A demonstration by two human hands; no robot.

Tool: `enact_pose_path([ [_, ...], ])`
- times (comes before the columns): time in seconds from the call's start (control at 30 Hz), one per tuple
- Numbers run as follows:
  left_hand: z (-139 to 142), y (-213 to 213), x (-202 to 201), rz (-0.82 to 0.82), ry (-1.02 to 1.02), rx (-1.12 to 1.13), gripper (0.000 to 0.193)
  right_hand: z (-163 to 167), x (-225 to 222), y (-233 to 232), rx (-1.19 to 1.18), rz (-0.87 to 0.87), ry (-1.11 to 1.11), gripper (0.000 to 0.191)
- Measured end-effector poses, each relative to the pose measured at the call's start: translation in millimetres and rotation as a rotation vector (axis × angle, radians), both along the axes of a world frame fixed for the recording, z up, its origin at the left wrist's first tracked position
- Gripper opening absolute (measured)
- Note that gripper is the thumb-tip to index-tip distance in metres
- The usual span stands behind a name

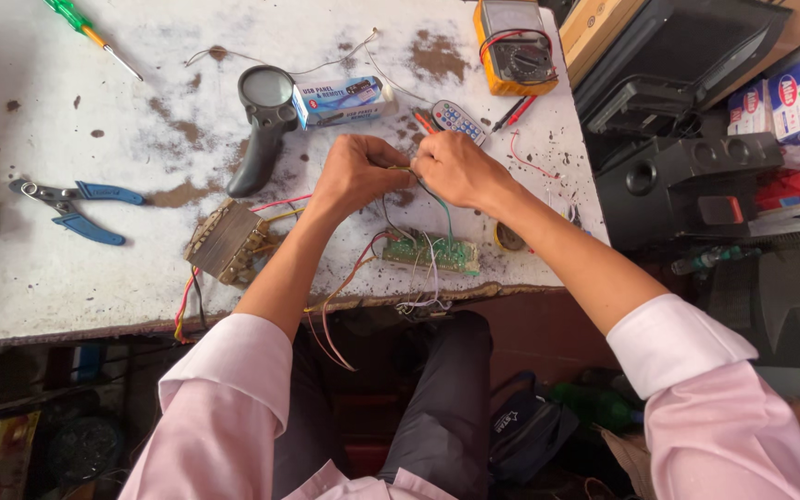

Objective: The person sits on the floor and uses a soldering iron to work on a small circuit board. They then use a multimeter to test connections on the board and a transformer, and finally twist wires together by hand.

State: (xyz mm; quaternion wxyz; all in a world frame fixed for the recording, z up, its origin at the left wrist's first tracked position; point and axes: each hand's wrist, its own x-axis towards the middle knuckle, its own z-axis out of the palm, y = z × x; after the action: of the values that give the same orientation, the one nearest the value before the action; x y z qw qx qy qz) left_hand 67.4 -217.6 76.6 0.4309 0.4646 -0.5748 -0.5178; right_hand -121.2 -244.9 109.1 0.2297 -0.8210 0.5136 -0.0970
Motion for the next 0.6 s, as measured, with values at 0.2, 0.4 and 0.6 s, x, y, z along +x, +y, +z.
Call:
enact_pose_path([
  [0.2,-1,0,-4,-0.003,0.064,-0.017,0.024,-4,3,17,-0.374,0.139,0.206,0.027],
  [0.4,-4,4,-5,0.036,-0.01,-0.045,0.026,3,6,19,-0.334,0.093,0.151,0.032],
  [0.6,-8,5,-3,0.041,-0.029,0.019,0.024,29,-29,66,-0.191,-0.145,-0.205,0.028],
])
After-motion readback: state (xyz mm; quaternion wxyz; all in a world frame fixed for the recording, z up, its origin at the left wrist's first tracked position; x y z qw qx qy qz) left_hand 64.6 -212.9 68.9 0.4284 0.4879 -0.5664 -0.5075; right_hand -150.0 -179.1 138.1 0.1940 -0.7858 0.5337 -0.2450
